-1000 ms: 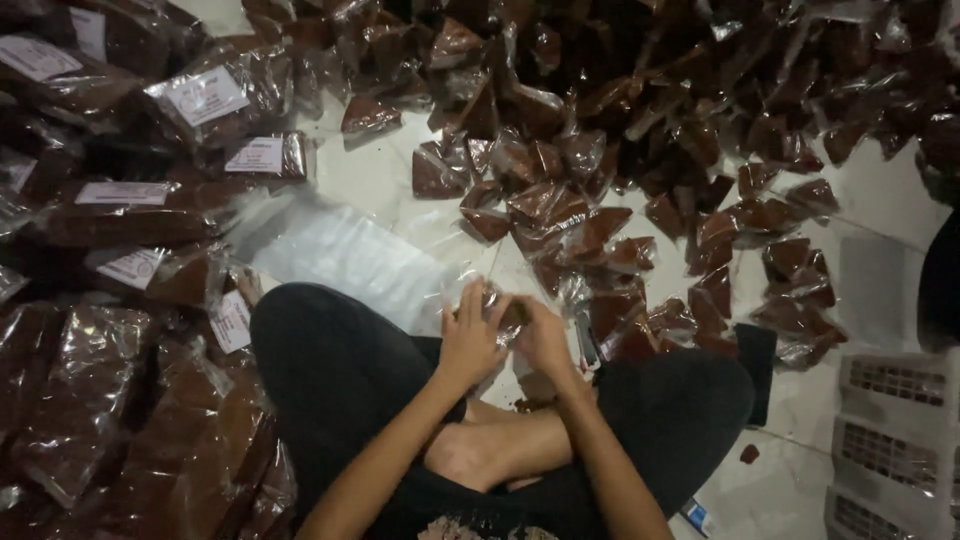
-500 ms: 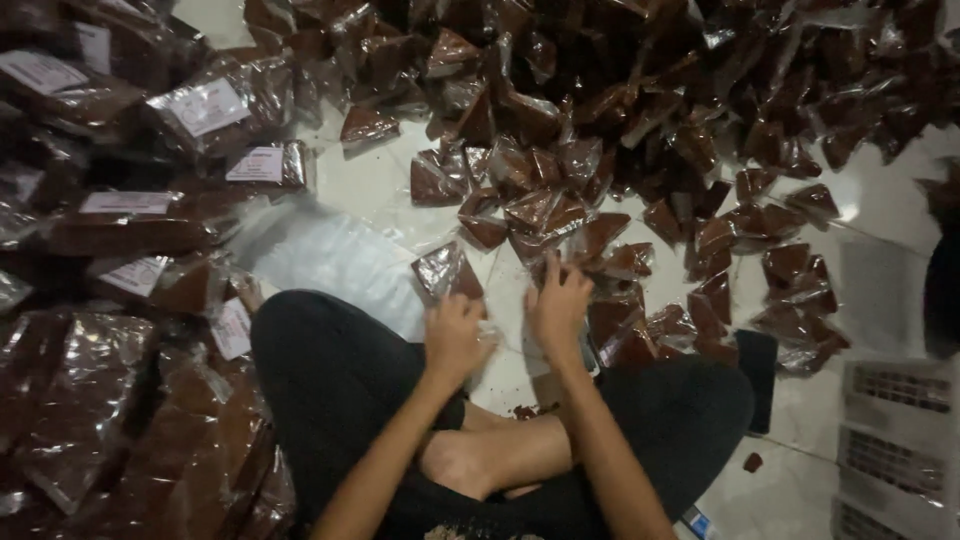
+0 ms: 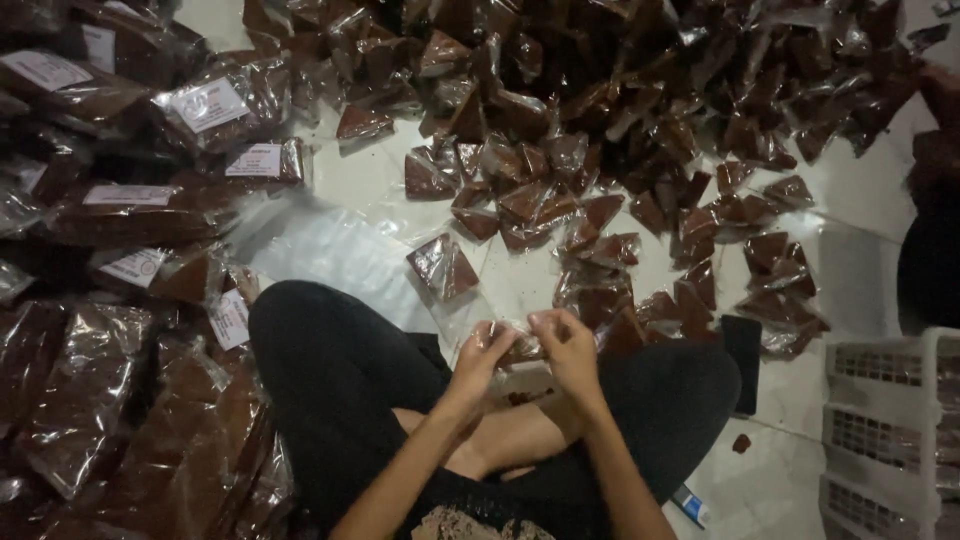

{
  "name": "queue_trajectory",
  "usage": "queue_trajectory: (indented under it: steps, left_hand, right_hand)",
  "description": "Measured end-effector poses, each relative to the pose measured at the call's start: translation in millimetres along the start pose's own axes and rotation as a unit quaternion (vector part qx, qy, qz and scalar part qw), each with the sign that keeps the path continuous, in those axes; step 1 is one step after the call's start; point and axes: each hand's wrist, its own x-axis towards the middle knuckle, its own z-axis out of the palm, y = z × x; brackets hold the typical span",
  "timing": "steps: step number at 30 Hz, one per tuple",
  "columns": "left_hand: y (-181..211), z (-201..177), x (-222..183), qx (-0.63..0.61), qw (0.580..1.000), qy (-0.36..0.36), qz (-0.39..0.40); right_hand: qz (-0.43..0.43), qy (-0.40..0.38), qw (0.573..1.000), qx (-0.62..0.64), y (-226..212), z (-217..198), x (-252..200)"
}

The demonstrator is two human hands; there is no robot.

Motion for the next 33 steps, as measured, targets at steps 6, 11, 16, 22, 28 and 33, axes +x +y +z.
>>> queue_trajectory:
  steps: [6, 11, 16, 22, 28, 33]
  left_hand:
    - [29, 17, -37, -0.075, 0.986, 0.146, 0.023]
    - [48, 16, -58, -0.038, 0.976, 0.204, 0.072]
    - [41, 1, -39, 0.074, 0.965, 0.18, 0.174]
    - [54, -19, -15, -0.022, 0.96, 0.223, 0.169]
    - [17, -13, -42, 0.35, 0.805, 0.049, 0.476]
    - [0, -18, -36, 0.307, 0.934, -0.06, 0.174]
  right_hand:
    - [-0.038, 0.152, 0.985, 0.071, -31, -5, -23]
    - [-0.076, 0.109, 0.991, 0.009, -44, -20, -49]
    - [-0.326, -0.02, 0.903, -0.278, -49, -21, -59]
    - [0.088, -0.196, 0.967, 0.137, -21, -21, -62]
    - [0.109, -0.187, 0.899, 0.381, -41, -12, -59]
    - [0.011, -0.147, 0.94, 0.308, -57, -26, -45]
